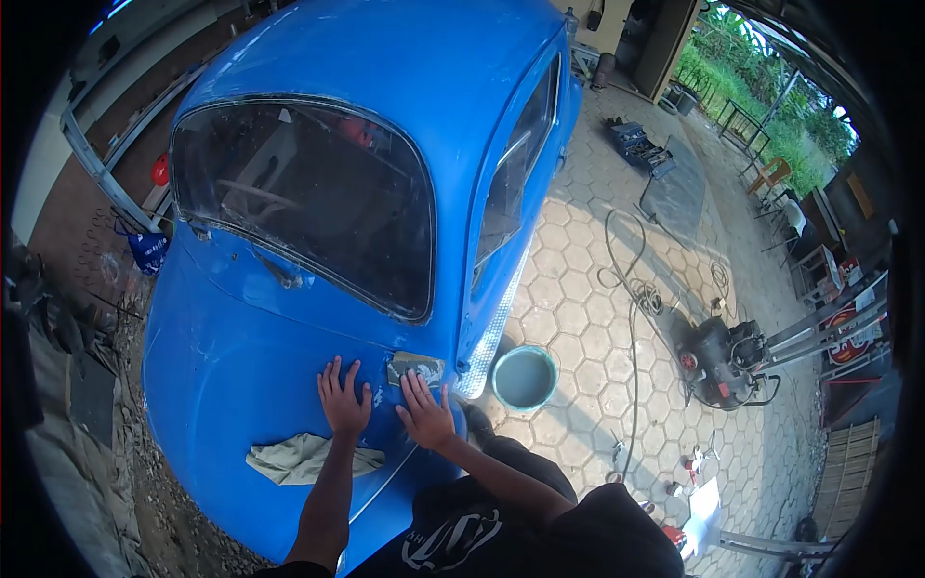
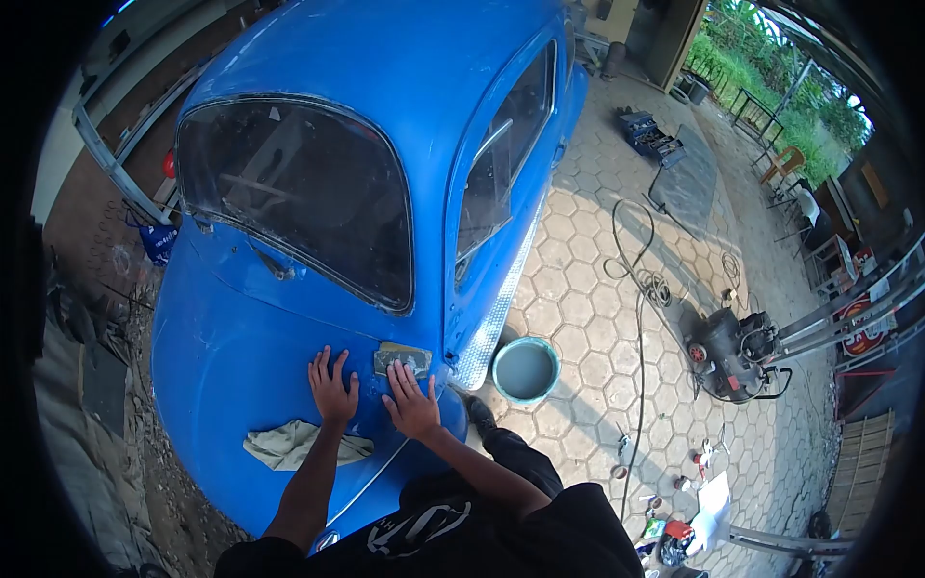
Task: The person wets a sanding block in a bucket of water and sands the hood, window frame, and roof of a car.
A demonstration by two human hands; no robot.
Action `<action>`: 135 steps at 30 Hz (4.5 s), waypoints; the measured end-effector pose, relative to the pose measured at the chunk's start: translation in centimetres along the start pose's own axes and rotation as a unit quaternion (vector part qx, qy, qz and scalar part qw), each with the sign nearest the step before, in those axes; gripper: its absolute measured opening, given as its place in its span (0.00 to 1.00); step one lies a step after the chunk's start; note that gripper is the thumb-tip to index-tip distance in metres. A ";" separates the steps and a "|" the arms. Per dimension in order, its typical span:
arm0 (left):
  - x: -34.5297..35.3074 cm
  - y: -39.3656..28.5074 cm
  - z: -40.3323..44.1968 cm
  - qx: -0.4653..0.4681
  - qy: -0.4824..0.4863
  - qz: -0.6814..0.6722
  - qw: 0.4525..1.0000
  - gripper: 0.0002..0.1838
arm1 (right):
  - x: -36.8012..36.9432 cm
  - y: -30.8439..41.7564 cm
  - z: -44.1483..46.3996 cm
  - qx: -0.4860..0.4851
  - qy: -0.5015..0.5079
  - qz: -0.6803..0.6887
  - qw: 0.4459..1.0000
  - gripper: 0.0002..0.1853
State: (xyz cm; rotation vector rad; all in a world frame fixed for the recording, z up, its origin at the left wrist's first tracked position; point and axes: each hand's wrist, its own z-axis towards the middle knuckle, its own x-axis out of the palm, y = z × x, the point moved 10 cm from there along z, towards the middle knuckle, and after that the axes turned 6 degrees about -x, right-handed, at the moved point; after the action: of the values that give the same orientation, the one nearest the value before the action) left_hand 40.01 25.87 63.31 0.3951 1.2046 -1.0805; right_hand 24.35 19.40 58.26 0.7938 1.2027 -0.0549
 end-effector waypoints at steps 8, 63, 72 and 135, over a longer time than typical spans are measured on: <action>0.0 0.1 0.0 -0.005 -0.004 -0.002 1.000 0.27 | -0.5 0.1 -0.2 -0.009 -0.017 0.000 1.000 0.34; -0.2 0.3 0.2 -0.016 -0.028 0.001 0.999 0.24 | 4.0 0.5 -2.4 0.149 0.010 0.227 0.962 0.37; -0.1 0.6 -0.3 -0.007 -0.037 -0.003 0.999 0.23 | 7.3 -4.3 -1.5 0.449 -0.218 0.462 0.733 0.39; 1.8 -5.4 5.0 0.058 0.048 -0.001 0.997 0.20 | 7.6 -14.6 -5.0 0.502 -0.228 0.368 0.748 0.52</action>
State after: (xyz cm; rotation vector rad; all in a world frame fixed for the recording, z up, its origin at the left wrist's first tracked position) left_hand 38.17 18.75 65.07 0.5406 1.2304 -1.1463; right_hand 16.88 14.32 43.67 2.0335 0.2265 -0.2451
